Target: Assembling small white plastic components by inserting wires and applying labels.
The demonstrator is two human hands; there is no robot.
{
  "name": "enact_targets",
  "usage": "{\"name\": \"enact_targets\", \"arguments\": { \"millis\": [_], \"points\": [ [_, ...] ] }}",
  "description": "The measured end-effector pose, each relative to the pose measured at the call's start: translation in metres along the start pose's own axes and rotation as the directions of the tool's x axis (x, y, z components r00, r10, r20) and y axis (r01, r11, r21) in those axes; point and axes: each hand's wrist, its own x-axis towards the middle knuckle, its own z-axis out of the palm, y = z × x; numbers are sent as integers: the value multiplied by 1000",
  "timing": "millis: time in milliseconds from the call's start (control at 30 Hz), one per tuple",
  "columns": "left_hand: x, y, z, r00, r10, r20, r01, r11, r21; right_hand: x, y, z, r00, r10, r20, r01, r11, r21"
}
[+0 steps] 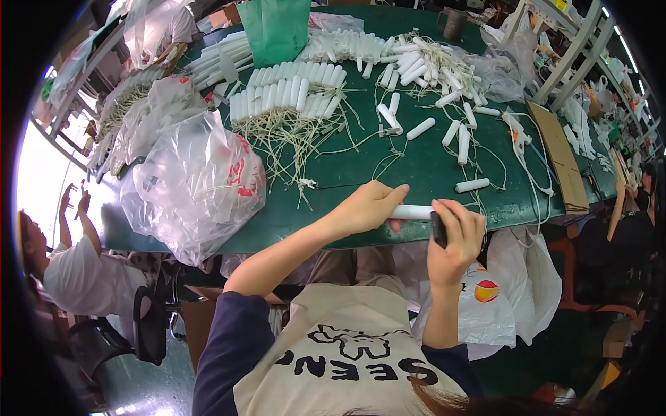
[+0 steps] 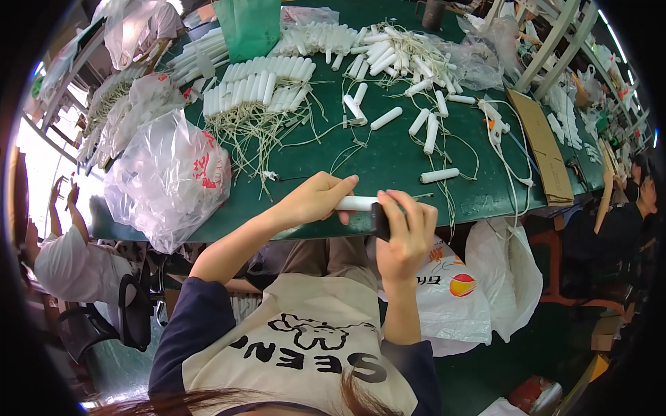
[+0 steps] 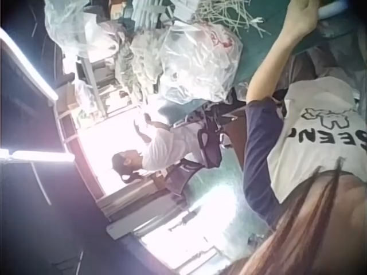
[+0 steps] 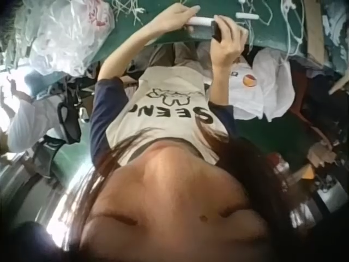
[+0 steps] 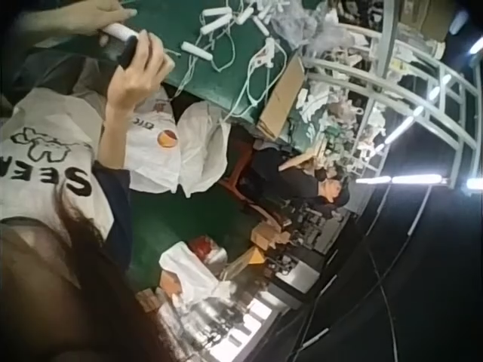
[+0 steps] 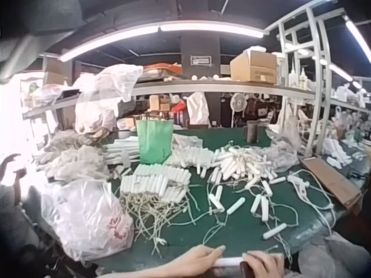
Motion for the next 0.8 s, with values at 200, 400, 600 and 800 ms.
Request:
{"name": "enact_targets", "arguments": {
  "millis": [200,400,600,800],
  "points": [
    [0,-4,-10,999,-36,-41,38,998,49,-1,12,-4,994,104,-40,-102,993,52],
    [7,-1,0,985,-168,-42,150,949,-277,-2,-1,1,997,-77,13,77,997,-27],
    [5,-23,-12,997,51,-51,-49,998,47,0,5,-8,997,24,-66,-31,994,-100],
    [-31,-19,-4,907,421,-29,-422,906,-39,-7,-7,-10,978,194,73,-202,969,141]
  ]
}}
